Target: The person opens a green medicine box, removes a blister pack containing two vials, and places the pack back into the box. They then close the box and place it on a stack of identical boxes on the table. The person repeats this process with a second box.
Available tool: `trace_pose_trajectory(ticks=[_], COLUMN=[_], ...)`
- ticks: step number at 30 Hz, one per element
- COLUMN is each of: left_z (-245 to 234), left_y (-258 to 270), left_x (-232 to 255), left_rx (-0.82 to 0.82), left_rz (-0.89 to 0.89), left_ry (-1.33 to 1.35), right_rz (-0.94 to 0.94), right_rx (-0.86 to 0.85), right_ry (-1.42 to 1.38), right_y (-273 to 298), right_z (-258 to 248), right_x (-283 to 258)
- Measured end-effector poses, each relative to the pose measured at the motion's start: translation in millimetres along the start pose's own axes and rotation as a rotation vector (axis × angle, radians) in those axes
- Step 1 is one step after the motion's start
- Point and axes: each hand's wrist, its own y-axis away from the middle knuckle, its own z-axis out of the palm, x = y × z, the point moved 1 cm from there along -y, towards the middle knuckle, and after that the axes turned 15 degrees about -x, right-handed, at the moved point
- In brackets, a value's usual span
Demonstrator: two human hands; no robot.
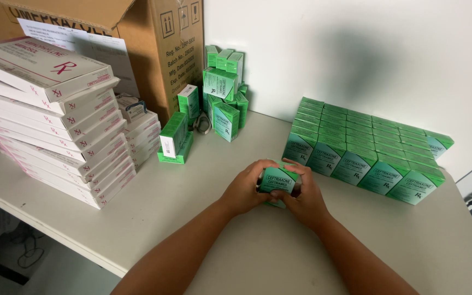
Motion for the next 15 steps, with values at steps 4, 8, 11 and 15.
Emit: trace_pose_trajectory(ticks=[4,8,11,15], left_z=[-0.9,-2.7,-1.6,6.2], left_y=[-0.5,0.4,0.9,-2.0], left_x=[6.8,5.5,12.8,24.3], left_rx=[0.017,0.011,-0.064,-0.149], left_rz=[-0.073,-0.021,-0.013,-0.318], left_ry=[-0.011,-0.077,-0.069,-0.035], right_rz=[0.031,0.133,0.194,0.251], right_rx=[0.026,0.0,-0.035,-0.123], right_ry=[0.086,0.091,0.007,-0.086], right_y=[0.6,-1.9,-5.7,-3.1], right_z=[0.0,-1.6,-3.9,-8.8], right_x=[-3.6,-17.0,-23.3,-10.2])
